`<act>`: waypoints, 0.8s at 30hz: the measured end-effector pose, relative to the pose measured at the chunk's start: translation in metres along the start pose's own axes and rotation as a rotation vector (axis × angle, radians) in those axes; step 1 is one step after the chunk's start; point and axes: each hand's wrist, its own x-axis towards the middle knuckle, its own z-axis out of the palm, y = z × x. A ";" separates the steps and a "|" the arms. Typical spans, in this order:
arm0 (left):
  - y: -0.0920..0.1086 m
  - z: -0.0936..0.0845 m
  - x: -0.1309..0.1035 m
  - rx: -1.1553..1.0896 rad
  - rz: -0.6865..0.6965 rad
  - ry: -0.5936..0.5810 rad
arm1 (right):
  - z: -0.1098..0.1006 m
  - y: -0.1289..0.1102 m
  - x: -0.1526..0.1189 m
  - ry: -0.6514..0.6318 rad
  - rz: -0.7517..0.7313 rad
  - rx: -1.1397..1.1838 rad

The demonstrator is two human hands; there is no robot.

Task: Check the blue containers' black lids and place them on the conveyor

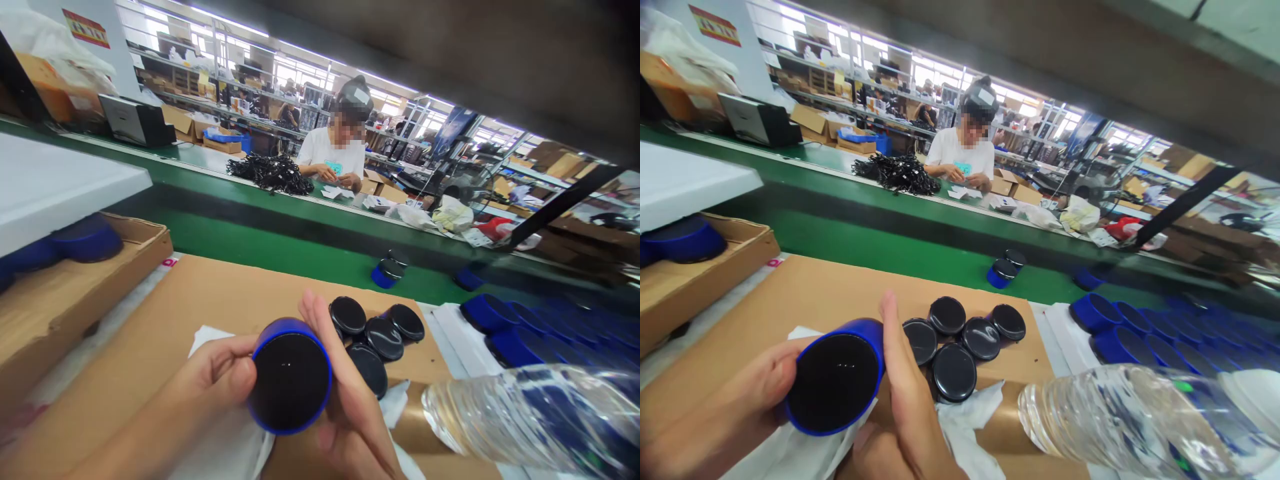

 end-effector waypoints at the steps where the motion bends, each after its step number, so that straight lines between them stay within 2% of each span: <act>1: 0.001 0.000 0.000 -0.002 0.005 0.004 | -0.001 -0.001 0.000 -0.017 -0.007 -0.002; 5: 0.002 -0.001 0.001 0.009 -0.002 -0.037 | -0.001 -0.006 -0.001 -0.047 -0.050 -0.027; 11: -0.003 -0.006 0.004 0.018 0.006 -0.081 | 0.001 -0.006 -0.001 -0.011 -0.062 -0.065; 14: -0.007 -0.009 0.004 0.076 0.013 -0.054 | 0.003 -0.006 -0.001 0.016 -0.068 -0.084; 20: -0.009 -0.014 0.005 0.249 0.073 0.129 | 0.003 -0.009 -0.001 0.039 -0.028 -0.123; 22: -0.008 -0.012 0.006 0.207 0.081 0.134 | 0.002 -0.010 -0.002 0.029 -0.015 -0.127; 24: -0.007 -0.008 0.006 0.121 0.039 0.091 | 0.000 -0.010 -0.005 0.033 -0.014 -0.128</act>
